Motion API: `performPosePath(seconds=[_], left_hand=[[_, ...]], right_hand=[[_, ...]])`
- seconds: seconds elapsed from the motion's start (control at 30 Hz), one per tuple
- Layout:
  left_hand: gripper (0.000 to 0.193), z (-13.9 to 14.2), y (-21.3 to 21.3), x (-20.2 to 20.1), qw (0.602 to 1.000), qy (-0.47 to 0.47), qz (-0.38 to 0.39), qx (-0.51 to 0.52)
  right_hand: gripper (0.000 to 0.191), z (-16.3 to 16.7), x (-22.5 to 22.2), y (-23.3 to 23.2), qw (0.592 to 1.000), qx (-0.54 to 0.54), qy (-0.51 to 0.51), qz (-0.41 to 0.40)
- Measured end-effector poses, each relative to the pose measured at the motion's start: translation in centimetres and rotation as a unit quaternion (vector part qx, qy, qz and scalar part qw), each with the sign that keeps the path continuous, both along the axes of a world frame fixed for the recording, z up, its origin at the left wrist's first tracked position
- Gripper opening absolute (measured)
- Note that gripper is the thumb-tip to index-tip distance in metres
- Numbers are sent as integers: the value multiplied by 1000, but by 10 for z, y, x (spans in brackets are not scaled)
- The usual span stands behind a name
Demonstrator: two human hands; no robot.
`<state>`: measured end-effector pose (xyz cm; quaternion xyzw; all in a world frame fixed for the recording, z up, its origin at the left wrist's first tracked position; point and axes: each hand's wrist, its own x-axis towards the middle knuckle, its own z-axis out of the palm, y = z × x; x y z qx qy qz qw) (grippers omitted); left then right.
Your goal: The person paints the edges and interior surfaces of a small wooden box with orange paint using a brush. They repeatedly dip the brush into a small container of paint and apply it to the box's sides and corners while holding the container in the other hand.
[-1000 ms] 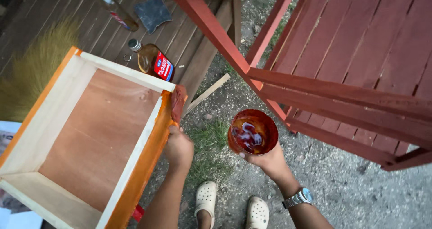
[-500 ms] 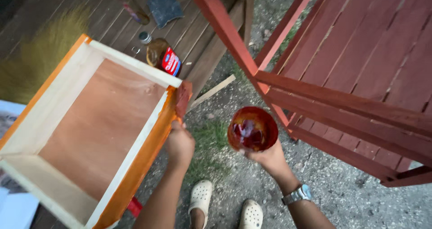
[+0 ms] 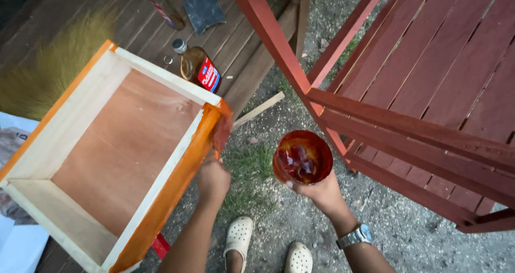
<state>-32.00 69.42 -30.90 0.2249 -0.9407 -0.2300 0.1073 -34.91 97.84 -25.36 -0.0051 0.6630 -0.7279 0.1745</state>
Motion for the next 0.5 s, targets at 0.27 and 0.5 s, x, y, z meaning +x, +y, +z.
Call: performPosePath(seconds=[0.27,0.5], left_hand=[[26,14,3,-9,993,-98,44,46],[20,5,10,-23,999,38,-21,-15]], right_hand=[[82,2,-9,-5,999,32,-35,15],[81,-3,-1,-18,999,-17,-1,33]])
